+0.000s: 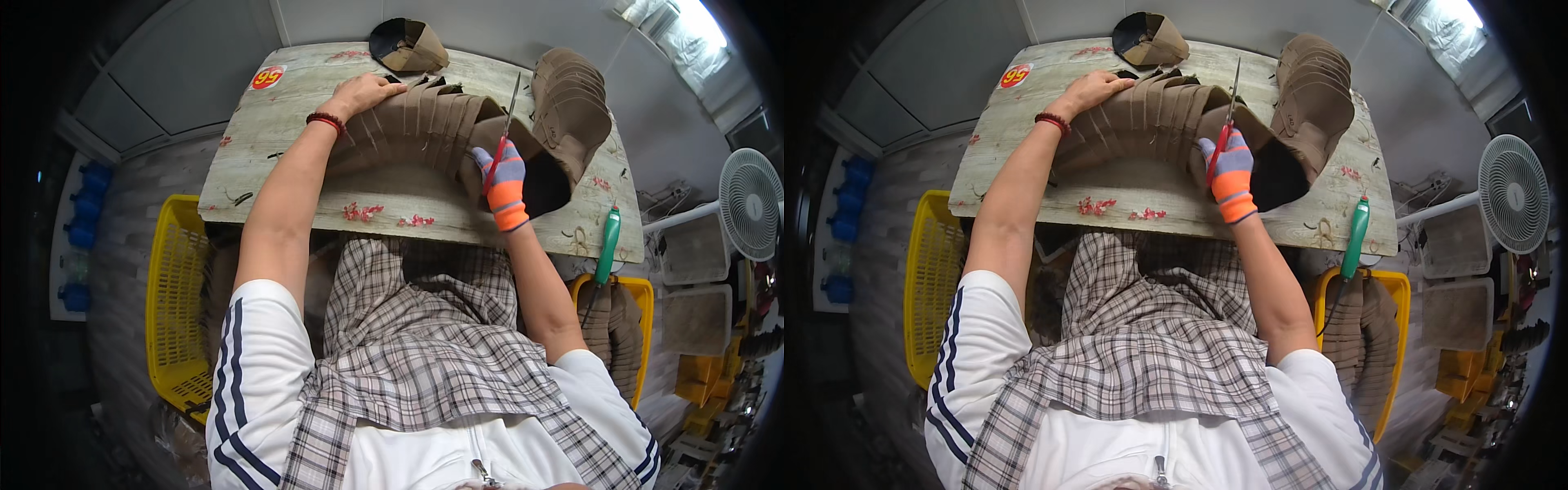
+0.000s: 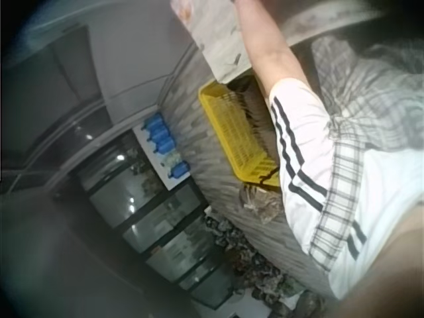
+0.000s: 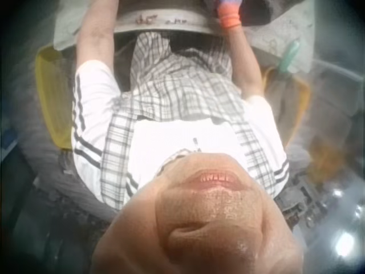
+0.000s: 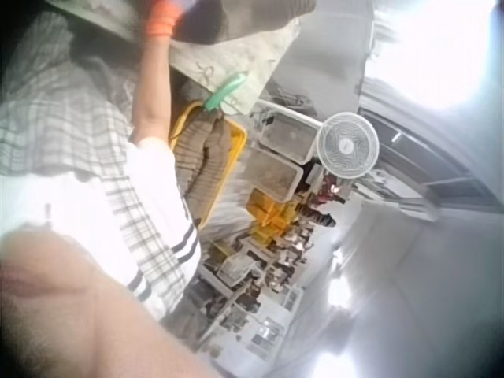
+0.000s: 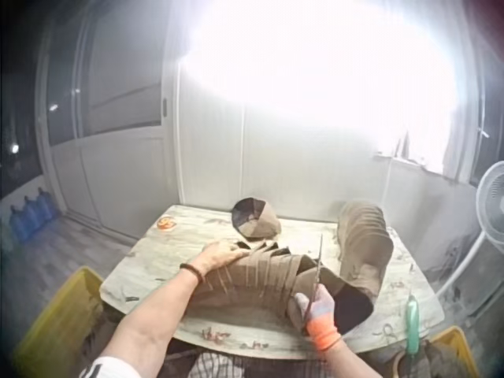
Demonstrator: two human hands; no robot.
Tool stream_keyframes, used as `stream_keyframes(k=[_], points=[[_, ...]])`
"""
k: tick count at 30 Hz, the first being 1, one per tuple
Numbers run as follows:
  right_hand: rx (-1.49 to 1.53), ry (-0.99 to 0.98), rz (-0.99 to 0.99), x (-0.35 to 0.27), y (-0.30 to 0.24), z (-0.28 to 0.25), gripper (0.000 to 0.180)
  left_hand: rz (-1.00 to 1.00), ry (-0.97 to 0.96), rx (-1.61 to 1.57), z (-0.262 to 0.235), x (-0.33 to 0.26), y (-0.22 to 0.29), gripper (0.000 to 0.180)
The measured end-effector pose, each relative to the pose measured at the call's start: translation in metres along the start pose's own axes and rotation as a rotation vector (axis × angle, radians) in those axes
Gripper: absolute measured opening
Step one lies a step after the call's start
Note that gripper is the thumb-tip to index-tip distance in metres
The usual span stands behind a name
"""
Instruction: The person trims the edges of corduroy fabric pieces using scissors and a rotary cutter. They cut along the ridges, remove excess material, and place the trimmed pieces into a yellow basket. The person also uses a rotary cutter to refine the edges of individual fabric pieces.
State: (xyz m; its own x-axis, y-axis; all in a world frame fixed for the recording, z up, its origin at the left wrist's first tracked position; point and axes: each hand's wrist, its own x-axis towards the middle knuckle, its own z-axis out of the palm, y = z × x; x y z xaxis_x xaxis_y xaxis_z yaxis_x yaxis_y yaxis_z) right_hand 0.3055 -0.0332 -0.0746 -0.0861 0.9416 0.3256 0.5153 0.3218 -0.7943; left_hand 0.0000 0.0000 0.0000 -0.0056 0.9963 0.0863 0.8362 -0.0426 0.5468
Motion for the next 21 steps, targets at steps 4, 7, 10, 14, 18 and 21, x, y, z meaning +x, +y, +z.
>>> stream_keyframes(k=[4, 7, 10, 14, 18, 21], points=[[0.540, -0.131, -0.117, 0.013, -0.001, 0.003, 0.035, -0.066, -0.129, -0.171, 0.005, -0.021, -0.013, 0.045], [0.816, 0.025, -0.143, 0.026, 0.010, 0.057, 0.029, 0.045, -0.094, -0.274, -0.014, -0.033, -0.018, 0.043], [0.487, 0.230, -0.206, 0.024, 0.039, 0.083, 0.032, 0.064, -0.176, -0.239, -0.019, -0.029, -0.027, 0.039], [0.435, 0.164, -0.226, 0.012, 0.052, 0.078, 0.050, -0.102, -0.318, -0.416, -0.061, 0.006, -0.036, 0.037], [0.493, 0.216, -0.237, 0.006, 0.046, 0.082, 0.051, -0.132, -0.157, -0.132, -0.045, 0.104, -0.041, 0.038], [0.694, 0.102, -0.093, 0.000, 0.057, 0.079, 0.058, -0.399, -0.175, -0.790, 0.008, 0.160, -0.003, 0.053]])
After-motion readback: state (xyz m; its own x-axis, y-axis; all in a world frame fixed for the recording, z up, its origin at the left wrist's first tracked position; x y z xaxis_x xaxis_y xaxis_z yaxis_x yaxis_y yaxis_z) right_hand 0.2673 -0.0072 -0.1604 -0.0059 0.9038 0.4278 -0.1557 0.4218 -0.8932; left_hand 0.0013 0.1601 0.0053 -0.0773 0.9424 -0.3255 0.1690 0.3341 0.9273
